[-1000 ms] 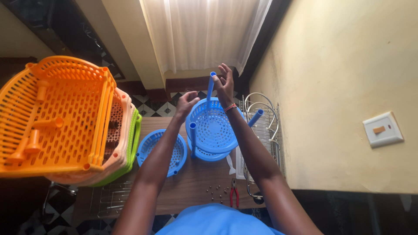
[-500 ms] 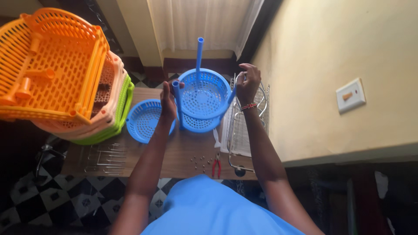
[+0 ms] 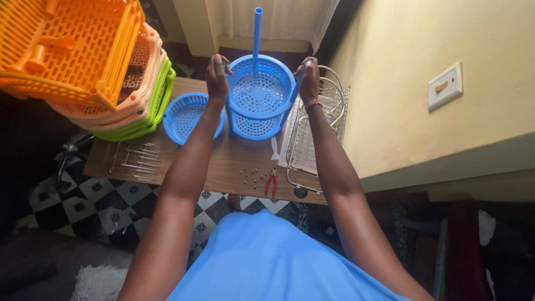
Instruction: The person disassembles a blue plastic basket by removing its central support rods, then reassembles it by inserting the rods back into the basket halves and stacking the two halves together. The person handles the basket halves and rods by hand on a wooden table.
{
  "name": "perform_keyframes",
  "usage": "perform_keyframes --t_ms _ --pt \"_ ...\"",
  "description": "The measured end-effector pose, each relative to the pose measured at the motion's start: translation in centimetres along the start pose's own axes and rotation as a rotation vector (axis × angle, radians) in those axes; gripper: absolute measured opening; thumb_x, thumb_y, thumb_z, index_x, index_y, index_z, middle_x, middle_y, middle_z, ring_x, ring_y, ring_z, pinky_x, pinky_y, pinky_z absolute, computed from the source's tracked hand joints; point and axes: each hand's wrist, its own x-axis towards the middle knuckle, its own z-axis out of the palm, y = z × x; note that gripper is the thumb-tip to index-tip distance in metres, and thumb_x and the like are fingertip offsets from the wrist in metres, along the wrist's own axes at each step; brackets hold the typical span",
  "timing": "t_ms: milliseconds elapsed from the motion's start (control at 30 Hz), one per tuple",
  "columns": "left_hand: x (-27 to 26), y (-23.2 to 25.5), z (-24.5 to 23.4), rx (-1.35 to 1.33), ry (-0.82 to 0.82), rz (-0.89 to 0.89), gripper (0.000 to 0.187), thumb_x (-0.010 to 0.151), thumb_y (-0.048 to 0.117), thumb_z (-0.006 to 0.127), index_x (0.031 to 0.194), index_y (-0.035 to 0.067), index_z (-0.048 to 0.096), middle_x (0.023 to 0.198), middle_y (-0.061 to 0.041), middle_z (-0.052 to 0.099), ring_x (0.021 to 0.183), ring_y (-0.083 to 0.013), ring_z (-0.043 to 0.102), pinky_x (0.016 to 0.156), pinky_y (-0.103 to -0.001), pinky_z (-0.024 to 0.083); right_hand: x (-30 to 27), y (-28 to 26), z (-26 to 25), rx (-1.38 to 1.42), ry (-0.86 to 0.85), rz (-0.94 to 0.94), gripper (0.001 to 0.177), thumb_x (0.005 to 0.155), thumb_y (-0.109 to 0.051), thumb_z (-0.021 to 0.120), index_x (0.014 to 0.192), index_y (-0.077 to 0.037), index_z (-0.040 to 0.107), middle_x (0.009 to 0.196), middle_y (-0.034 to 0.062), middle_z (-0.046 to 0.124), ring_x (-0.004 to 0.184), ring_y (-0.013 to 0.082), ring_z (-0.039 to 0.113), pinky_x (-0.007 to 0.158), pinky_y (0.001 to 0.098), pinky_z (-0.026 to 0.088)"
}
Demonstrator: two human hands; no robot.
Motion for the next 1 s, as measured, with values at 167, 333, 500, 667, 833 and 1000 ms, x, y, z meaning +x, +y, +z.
perform_keyframes --t_ms 167,333,500,667,833,1000 --pt "0.9 -1.0 -0.5 -0.037 -0.039 -0.071 0.051 0.110 0.045 0.036 0.101 0.005 0.066 0.079 -0.005 0.067 0.075 -0.0150 0.069 0.074 -0.032 0.057 0.1 -0.6 0.5 -0.010 0.007 0.088 0.031 0.105 -0.032 0.035 0.104 -0.007 0.053 0.081 0.0116 0.063 0.071 0.0178 0.059 0.066 0.0333 0.051" --pt "0.7 -1.8 -2.7 -0.051 -0.044 0.004 0.057 0.120 0.048 0.038 0.148 0.002 0.055 0.141 -0.004 0.062 0.129 -0.0131 0.057 0.109 -0.030 0.042 -2.1 -2.0 0.8 -0.155 0.164 -0.199 0.028 0.100 -0.018 0.049 0.122 -0.004 0.056 0.112 0.0164 0.060 0.101 0.0208 0.058 0.092 0.0359 0.048" --pt "-3.7 -2.1 -7.6 -0.219 0.238 -0.308 0.029 0.098 0.026 0.058 0.122 0.012 0.065 0.108 0.000 0.070 0.081 -0.0103 0.068 0.066 -0.026 0.051 -8.9 -0.3 1.2 0.077 0.308 -0.360 0.028 0.083 0.009 0.042 0.105 -0.003 0.055 0.103 0.0138 0.060 0.095 0.0201 0.062 0.094 0.0342 0.059" --pt "-9.4 -5.0 -12.1 -0.267 0.344 -0.536 0.015 0.094 0.010 0.060 0.104 0.013 0.071 0.093 0.001 0.073 0.074 -0.0087 0.065 0.062 -0.023 0.048 -15.2 2.3 5.2 0.174 0.010 0.038 0.021 0.090 0.008 0.042 0.094 -0.004 0.059 0.076 0.0058 0.063 0.058 0.0114 0.061 0.053 0.0249 0.049" --pt "-13.1 -9.2 -16.4 -0.229 0.453 -0.682 0.017 0.092 0.008 0.059 0.102 0.015 0.070 0.091 0.003 0.072 0.073 -0.0088 0.065 0.061 -0.022 0.048 -18.8 5.5 10.6 0.096 -0.289 0.260 0.019 0.090 0.005 0.047 0.095 -0.003 0.064 0.084 0.0067 0.066 0.065 0.0119 0.063 0.057 0.0251 0.049" --pt "-15.2 -13.3 -21.1 -0.259 0.497 -0.817 0.019 0.091 0.007 0.058 0.106 0.013 0.067 0.094 0.000 0.072 0.074 -0.0105 0.066 0.060 -0.025 0.049 -21.3 11.1 14.6 0.017 -0.464 0.657 0.023 0.091 -0.005 0.052 0.108 -0.008 0.067 0.095 0.0023 0.073 0.074 0.0104 0.068 0.064 0.0260 0.055"
